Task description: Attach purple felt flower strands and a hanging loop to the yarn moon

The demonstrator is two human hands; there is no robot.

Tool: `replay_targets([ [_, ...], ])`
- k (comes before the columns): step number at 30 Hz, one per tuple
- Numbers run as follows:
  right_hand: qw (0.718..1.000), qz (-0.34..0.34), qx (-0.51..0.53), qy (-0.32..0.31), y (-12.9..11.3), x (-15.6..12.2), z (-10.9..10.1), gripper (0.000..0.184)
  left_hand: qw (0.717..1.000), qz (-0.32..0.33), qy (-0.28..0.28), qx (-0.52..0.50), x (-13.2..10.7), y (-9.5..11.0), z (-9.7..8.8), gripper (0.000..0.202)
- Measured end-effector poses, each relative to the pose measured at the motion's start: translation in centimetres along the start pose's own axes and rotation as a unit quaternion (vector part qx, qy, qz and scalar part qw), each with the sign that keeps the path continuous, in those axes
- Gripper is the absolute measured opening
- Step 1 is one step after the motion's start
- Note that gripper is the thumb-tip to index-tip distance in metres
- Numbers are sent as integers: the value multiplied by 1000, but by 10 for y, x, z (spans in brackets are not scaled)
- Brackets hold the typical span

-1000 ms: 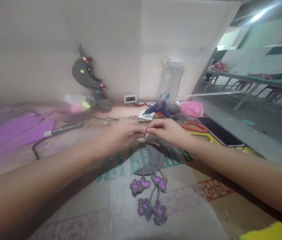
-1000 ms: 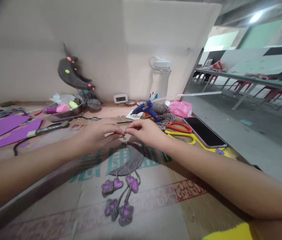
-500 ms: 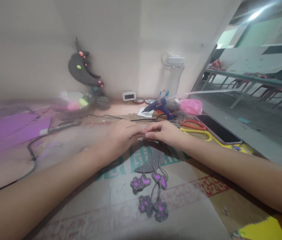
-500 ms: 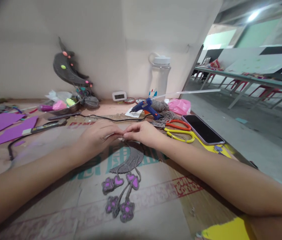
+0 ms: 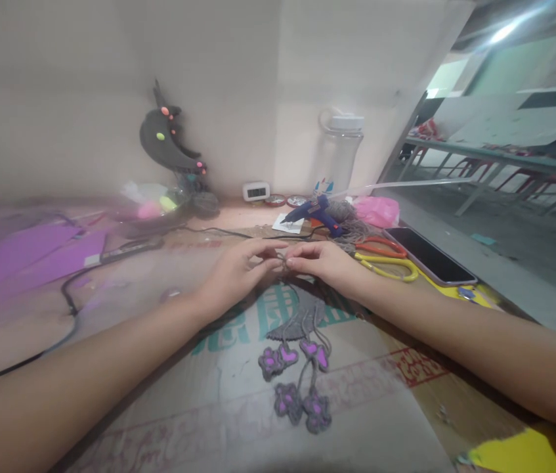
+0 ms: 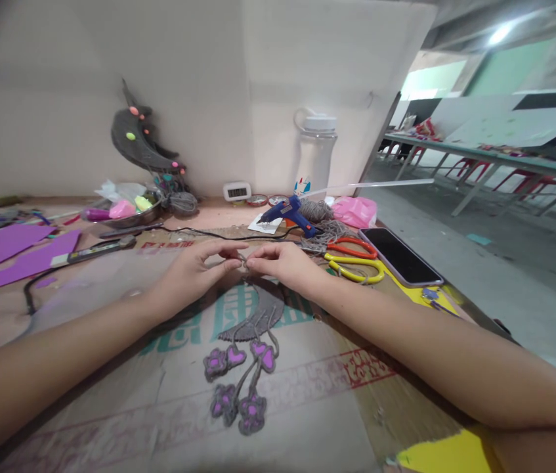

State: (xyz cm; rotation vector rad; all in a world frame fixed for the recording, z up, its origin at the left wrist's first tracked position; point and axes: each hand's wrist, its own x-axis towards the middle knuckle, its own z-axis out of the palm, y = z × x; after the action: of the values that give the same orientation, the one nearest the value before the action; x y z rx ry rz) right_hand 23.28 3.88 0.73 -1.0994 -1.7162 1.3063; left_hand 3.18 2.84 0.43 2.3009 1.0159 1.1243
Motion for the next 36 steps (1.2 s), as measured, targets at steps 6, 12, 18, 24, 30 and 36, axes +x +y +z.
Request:
replay_targets([
  [6,999,0,-39,-10,-3,-1,-1,21,994,100,-13,49,-1,-5,1,20],
  [12,996,-17,-88,2,-6,-3,1,23,999,12,-41,18,0,3,1,27],
  [18,995,-20,-96,7,-1,-1,1,27,996,-76,-19,31,1,5,0,22],
  [24,992,-30,-120,17,-1,0,2,26,998,-11,7,64,0,1,1,18],
  [30,987,-47,-152,12,2,0,1,21,999,-12,-23,38,2,-1,0,18],
  [36,960,-110,-254,37,-6,1,-6,18,985,-135,-91,-60,3,-4,1,34],
])
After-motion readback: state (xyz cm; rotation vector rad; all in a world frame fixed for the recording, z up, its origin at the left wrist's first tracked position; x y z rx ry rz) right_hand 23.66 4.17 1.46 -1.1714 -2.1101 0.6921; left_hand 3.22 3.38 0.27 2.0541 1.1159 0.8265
